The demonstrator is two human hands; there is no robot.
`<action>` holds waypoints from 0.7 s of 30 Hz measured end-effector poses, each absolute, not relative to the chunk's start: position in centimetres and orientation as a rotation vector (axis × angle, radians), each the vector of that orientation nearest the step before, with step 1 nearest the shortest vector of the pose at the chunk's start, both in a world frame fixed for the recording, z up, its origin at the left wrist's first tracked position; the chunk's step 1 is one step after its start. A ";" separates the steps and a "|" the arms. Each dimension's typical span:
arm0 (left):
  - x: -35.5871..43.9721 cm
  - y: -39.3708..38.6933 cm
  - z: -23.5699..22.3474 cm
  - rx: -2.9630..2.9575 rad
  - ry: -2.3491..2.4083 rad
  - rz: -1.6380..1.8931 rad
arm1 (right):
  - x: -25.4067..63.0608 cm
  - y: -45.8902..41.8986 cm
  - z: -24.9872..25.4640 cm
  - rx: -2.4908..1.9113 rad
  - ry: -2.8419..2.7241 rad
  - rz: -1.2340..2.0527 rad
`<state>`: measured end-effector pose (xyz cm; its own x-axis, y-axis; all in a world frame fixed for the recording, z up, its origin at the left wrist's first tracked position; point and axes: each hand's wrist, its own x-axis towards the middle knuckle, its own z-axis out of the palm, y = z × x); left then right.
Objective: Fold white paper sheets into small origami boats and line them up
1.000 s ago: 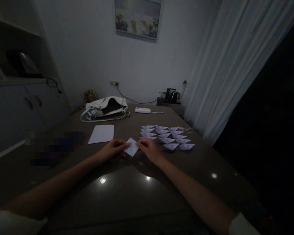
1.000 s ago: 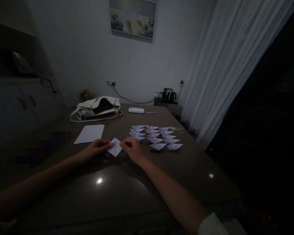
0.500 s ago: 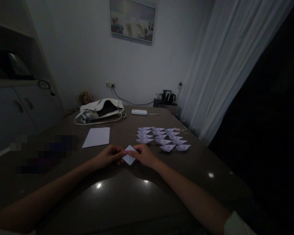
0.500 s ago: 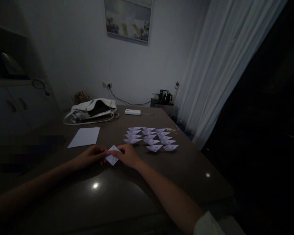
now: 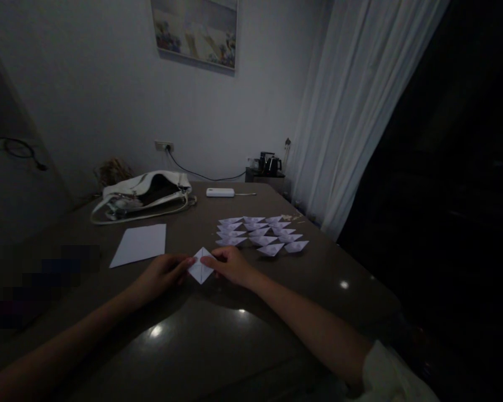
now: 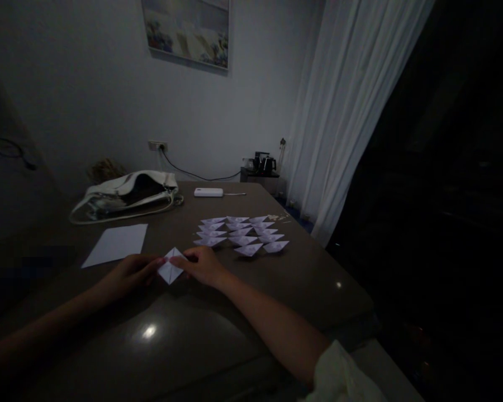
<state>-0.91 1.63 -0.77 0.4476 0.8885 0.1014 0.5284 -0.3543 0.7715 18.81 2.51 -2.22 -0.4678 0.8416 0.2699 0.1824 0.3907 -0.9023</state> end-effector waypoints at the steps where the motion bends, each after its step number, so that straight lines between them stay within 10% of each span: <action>1: -1.0 1.6 -0.7 2.040 1.194 0.687 | 18.9 2.5 -2.1 -0.890 -1.881 1.090; 21: -0.8 1.6 -1.1 1.776 1.157 0.753 | 19.0 3.5 -2.6 -0.845 -1.818 1.010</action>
<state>-0.76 1.64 -1.10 0.3866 0.9218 0.0298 0.4004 -0.1968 0.8950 19.04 3.50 -2.57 -0.3938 0.8466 0.3582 0.1433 0.4414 -0.8858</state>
